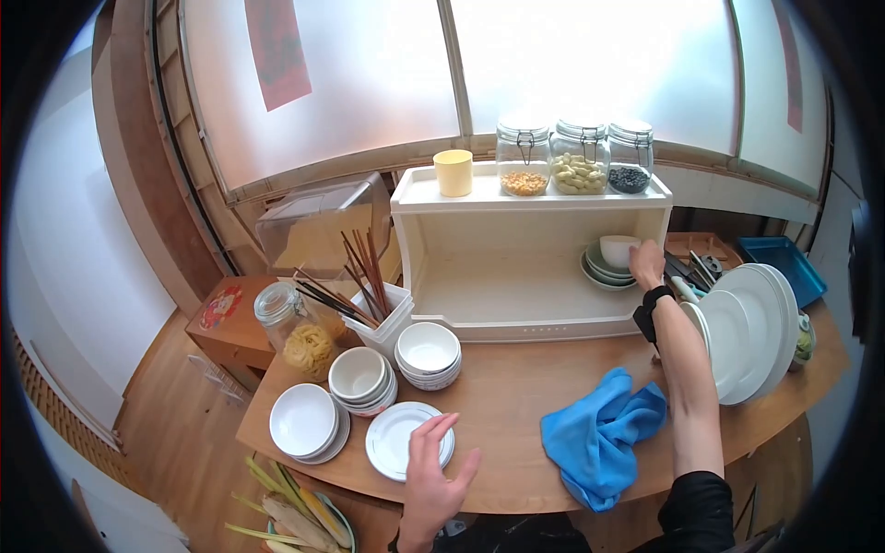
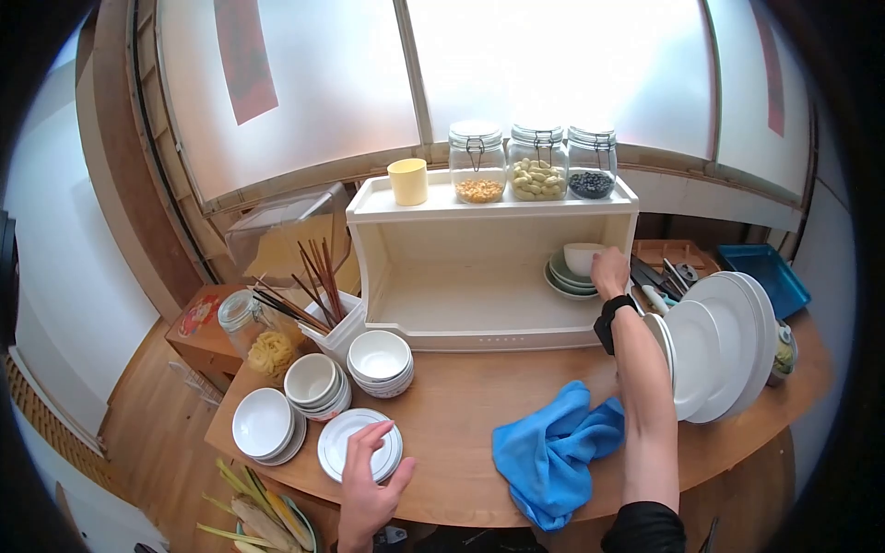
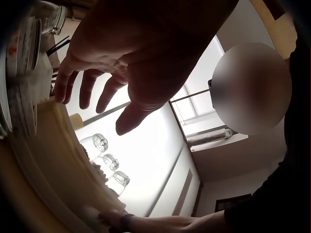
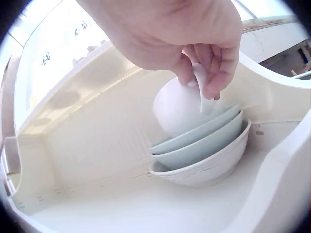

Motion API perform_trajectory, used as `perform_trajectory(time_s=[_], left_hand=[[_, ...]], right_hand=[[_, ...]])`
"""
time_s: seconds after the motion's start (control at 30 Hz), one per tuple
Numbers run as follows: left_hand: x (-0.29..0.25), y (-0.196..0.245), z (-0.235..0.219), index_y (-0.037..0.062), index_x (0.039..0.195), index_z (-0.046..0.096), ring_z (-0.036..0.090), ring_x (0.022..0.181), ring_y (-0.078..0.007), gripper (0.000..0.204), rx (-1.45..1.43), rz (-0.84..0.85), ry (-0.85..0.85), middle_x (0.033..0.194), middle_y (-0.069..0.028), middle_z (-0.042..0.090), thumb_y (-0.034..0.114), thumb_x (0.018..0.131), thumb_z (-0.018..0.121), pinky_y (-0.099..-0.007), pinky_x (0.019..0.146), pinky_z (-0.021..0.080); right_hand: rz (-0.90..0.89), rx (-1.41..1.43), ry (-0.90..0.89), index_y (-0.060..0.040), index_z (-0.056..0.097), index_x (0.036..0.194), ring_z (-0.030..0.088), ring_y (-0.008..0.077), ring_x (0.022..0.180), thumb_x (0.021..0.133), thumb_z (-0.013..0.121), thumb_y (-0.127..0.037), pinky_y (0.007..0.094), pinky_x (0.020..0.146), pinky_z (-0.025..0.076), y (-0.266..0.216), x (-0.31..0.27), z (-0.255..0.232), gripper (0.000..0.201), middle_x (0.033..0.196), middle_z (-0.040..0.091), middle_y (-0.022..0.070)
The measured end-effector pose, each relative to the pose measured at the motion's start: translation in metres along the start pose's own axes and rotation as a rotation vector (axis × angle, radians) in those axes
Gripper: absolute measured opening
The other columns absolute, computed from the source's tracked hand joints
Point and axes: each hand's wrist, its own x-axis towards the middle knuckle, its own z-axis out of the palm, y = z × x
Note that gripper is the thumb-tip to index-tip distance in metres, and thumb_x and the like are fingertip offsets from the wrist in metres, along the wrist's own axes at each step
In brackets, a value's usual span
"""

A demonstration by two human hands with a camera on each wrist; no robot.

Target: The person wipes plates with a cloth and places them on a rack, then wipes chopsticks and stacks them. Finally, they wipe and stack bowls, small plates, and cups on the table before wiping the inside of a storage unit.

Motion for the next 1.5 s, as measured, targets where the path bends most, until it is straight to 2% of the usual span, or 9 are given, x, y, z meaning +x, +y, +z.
perform_trajectory(time_s=[0.07, 0.27, 0.5, 0.67, 0.87, 1.0, 1.13, 1.33, 1.5], left_hand=[[0.003, 0.005, 0.008, 0.0028, 0.133, 0.056, 0.055, 0.119, -0.0329, 0.054, -0.095, -0.002, -0.059, 0.129, -0.018, 0.055, 0.015, 0.085, 0.077, -0.0399, 0.1, 0.046], [0.006, 0.013, 0.038, -0.0012, 0.138, 0.05, 0.06, 0.118, -0.0272, 0.055, -0.254, -0.037, -0.147, 0.131, -0.0186, 0.055, 0.011, 0.09, 0.074, -0.0359, 0.096, 0.052], [-0.001, 0.007, 0.074, -0.0036, 0.153, 0.024, 0.059, 0.125, -0.0341, 0.078, -0.912, -0.323, -0.163, 0.151, -0.0231, 0.038, 0.02, 0.096, 0.071, -0.0421, 0.102, 0.053], [-0.005, -0.013, 0.07, -0.0036, 0.15, 0.027, 0.057, 0.127, -0.0365, 0.084, -1.261, -0.296, -0.202, 0.144, -0.0223, 0.047, 0.024, 0.089, 0.078, -0.0529, 0.103, 0.053], [-0.008, -0.003, 0.045, 0.0004, 0.144, 0.035, 0.058, 0.123, -0.0263, 0.093, -1.272, -0.398, -0.206, 0.133, -0.0147, 0.055, -0.002, 0.068, 0.089, -0.0396, 0.102, 0.052], [-0.004, -0.007, 0.027, 0.005, 0.145, 0.028, 0.057, 0.123, -0.0258, 0.109, -0.923, -0.26, -0.114, 0.13, -0.013, 0.053, -0.001, 0.06, 0.094, -0.0391, 0.1, 0.052], [-0.002, -0.008, 0.023, 0.0041, 0.148, 0.025, 0.055, 0.125, -0.0262, 0.111, -0.74, -0.207, -0.102, 0.132, -0.0141, 0.051, 0.006, 0.062, 0.096, -0.0385, 0.102, 0.051], [-0.003, 0.002, 0.026, 0.0033, 0.15, 0.029, 0.054, 0.127, -0.0258, 0.111, -0.558, -0.205, -0.228, 0.137, -0.0157, 0.051, 0.017, 0.063, 0.097, -0.0381, 0.105, 0.047], [-0.004, 0.011, 0.019, 0.0039, 0.15, 0.034, 0.054, 0.128, -0.0275, 0.108, -0.369, -0.19, -0.368, 0.137, -0.0153, 0.053, 0.019, 0.063, 0.096, -0.0382, 0.108, 0.044]], right_hand=[[0.023, 0.043, 0.07, 0.005, 0.071, 0.1, 0.071, 0.0426, 0.094, 0.087, 0.071, -0.026, 0.0476, 0.083, 0.058, -0.008, -0.004, -0.01, 0.034, 0.099, 0.072, 0.028], [0.234, 0.429, -0.289, 0.0113, 0.069, 0.087, 0.072, 0.0242, 0.064, 0.088, 0.066, -0.017, 0.0338, 0.056, 0.061, -0.05, -0.047, -0.073, 0.028, 0.077, 0.071, 0.0199], [-0.17, 0.656, -0.665, 0.0044, 0.075, 0.086, 0.071, 0.016, 0.062, 0.094, 0.068, -0.024, 0.0293, 0.057, 0.058, -0.078, -0.184, -0.141, 0.03, 0.073, 0.073, 0.0111], [-0.25, 0.759, -0.987, 0.0034, 0.074, 0.096, 0.072, 0.0119, 0.069, 0.099, 0.063, -0.024, 0.0269, 0.062, 0.057, -0.07, -0.288, -0.19, 0.029, 0.079, 0.074, 0.0089], [-0.605, 0.517, -0.847, 0.0019, 0.065, 0.116, 0.074, 0.0273, 0.088, 0.097, 0.068, -0.027, 0.0339, 0.077, 0.058, -0.056, -0.31, -0.219, 0.034, 0.098, 0.074, 0.0166], [-0.744, 0.115, -0.328, 0.0033, 0.064, 0.109, 0.064, 0.0339, 0.095, 0.087, 0.076, -0.038, 0.0398, 0.086, 0.051, -0.018, -0.332, -0.212, 0.049, 0.102, 0.068, 0.0178], [-0.544, -0.135, -0.397, 0.0009, 0.064, 0.101, 0.06, 0.0368, 0.094, 0.081, 0.08, -0.033, 0.0422, 0.087, 0.05, 0.014, -0.352, -0.195, 0.042, 0.093, 0.065, 0.0163], [-0.367, 0.082, -0.244, 0.0013, 0.064, 0.097, 0.061, 0.0382, 0.087, 0.083, 0.075, -0.015, 0.0472, 0.081, 0.05, 0.041, -0.366, -0.158, 0.025, 0.09, 0.063, 0.0193], [0.089, 0.645, -0.258, 0.003, 0.061, 0.101, 0.06, 0.0197, 0.087, 0.1, 0.059, -0.017, 0.0359, 0.077, 0.049, 0.017, -0.344, -0.195, 0.02, 0.095, 0.064, 0.0153]])
